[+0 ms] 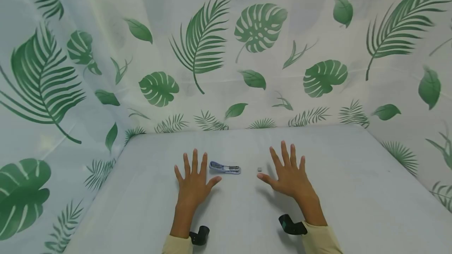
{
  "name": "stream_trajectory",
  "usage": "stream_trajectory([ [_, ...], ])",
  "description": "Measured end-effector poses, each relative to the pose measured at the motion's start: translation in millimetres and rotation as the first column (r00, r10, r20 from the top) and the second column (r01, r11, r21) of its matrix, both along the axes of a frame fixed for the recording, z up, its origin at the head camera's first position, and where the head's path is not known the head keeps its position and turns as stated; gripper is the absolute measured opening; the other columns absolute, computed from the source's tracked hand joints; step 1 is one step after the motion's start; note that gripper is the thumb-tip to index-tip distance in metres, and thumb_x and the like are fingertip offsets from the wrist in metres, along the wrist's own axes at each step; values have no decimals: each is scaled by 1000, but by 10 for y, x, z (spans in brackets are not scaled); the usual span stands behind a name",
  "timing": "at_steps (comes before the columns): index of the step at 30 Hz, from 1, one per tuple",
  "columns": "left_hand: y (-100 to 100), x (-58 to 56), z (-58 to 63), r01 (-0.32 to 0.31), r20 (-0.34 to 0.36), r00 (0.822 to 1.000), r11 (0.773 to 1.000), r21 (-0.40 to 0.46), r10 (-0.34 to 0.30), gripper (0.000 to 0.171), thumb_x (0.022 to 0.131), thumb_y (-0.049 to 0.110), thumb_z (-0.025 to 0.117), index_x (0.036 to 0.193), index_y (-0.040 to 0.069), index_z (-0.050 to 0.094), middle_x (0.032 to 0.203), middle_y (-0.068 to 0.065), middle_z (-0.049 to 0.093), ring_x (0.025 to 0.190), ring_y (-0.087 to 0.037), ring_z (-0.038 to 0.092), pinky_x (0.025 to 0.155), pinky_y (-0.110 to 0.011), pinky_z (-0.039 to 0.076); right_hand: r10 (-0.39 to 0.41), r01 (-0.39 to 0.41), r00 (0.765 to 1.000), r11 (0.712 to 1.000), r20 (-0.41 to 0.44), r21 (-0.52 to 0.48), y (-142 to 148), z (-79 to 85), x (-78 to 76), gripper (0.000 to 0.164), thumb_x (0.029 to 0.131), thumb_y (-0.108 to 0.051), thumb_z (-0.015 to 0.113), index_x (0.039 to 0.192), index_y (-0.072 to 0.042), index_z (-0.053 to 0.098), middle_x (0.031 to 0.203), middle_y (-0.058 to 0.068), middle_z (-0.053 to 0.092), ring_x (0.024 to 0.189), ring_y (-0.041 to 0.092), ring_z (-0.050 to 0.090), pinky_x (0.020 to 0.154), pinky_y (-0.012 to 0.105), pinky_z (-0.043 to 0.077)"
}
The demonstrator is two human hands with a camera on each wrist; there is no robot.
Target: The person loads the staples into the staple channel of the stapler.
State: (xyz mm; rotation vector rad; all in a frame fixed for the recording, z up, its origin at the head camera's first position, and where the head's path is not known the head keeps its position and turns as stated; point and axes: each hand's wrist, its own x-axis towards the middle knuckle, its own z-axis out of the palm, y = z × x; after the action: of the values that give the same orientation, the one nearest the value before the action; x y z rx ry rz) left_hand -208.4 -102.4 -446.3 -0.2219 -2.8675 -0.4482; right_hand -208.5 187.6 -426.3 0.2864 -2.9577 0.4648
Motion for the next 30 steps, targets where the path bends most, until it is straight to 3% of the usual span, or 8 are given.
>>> stream_trajectory([
  [4, 34, -58, -19, -30, 8, 1000, 990, 135, 29, 81, 91, 50, 63, 153, 9, 30, 159, -24, 24, 143, -48, 28, 107, -70, 29, -5, 5, 1000, 999, -7, -34, -7, -16, -11, 85, 90, -56, 60, 152, -5, 32, 160, 29, 11, 146, 55, 2, 108, 76, 9],
  [7, 59, -130, -58, -44, 30, 999, 941, 336, 36, 71, 93, 36, 66, 149, 3, 37, 152, -25, 37, 131, -42, 49, 100, -56, 46, -14, 14, 1000, 998, 11, -57, -3, -47, -36, 75, 92, -47, 62, 147, -1, 39, 156, 32, 23, 143, 57, 11, 108, 75, 17],
  [11, 104, -227, -149, -74, 83, 996, 810, 582, 31, 58, 95, 26, 65, 142, 1, 45, 138, -22, 54, 103, -29, 68, 84, -38, 57, -6, 13, 997, 996, 80, -87, 9, -117, -68, 70, 93, -40, 63, 145, 1, 41, 154, 34, 26, 142, 58, 15, 108, 73, 21],
  [15, 165, -295, -238, -118, 182, 983, 659, 743, -29, 53, 97, 23, 62, 143, 3, 44, 128, -21, 62, 79, -20, 72, 68, -27, 57, -2, 23, 988, 991, 157, -130, 2, -180, -80, 70, 92, -35, 67, 145, 2, 40, 154, 33, 26, 142, 56, 15, 109, 72, 19],
  [18, 201, -315, -292, -133, 226, 968, 540, 831, -109, 51, 99, 15, 58, 145, 1, 40, 122, -25, 63, 75, -20, 74, 67, -24, 58, -1, 32, 979, 989, 202, -147, -25, -224, -80, 71, 89, -32, 71, 144, 2, 41, 153, 33, 27, 142, 56, 15, 110, 72, 18],
  [22, 244, -313, -319, -129, 219, 961, 423, 897, -170, 45, 99, 7, 55, 141, -4, 41, 115, -27, 65, 82, -22, 74, 69, -23, 58, 7, 26, 973, 990, 233, -138, -43, -258, -68, 70, 87, -29, 74, 142, 3, 45, 152, 35, 28, 142, 57, 16, 111, 71, 16],
  [26, 282, -299, -306, -128, 214, 958, 380, 916, -193, 37, 99, 5, 54, 134, -7, 46, 105, -28, 68, 83, -23, 74, 68, -20, 57, 14, 14, 971, 993, 237, -115, -29, -295, -56, 69, 87, -30, 73, 141, 3, 45, 153, 35, 26, 142, 57, 15, 112, 70, 15],
  [30, 337, -282, -274, -121, 231, 942, 398, 910, -244, 36, 98, 6, 57, 131, -7, 49, 102, -26, 70, 81, -21, 74, 67, -19, 56, 15, 8, 974, 995, 227, -100, -3, -327, -67, 71, 88, -33, 72, 142, 2, 44, 154, 34, 25, 143, 56, 15, 113, 69, 15],
])
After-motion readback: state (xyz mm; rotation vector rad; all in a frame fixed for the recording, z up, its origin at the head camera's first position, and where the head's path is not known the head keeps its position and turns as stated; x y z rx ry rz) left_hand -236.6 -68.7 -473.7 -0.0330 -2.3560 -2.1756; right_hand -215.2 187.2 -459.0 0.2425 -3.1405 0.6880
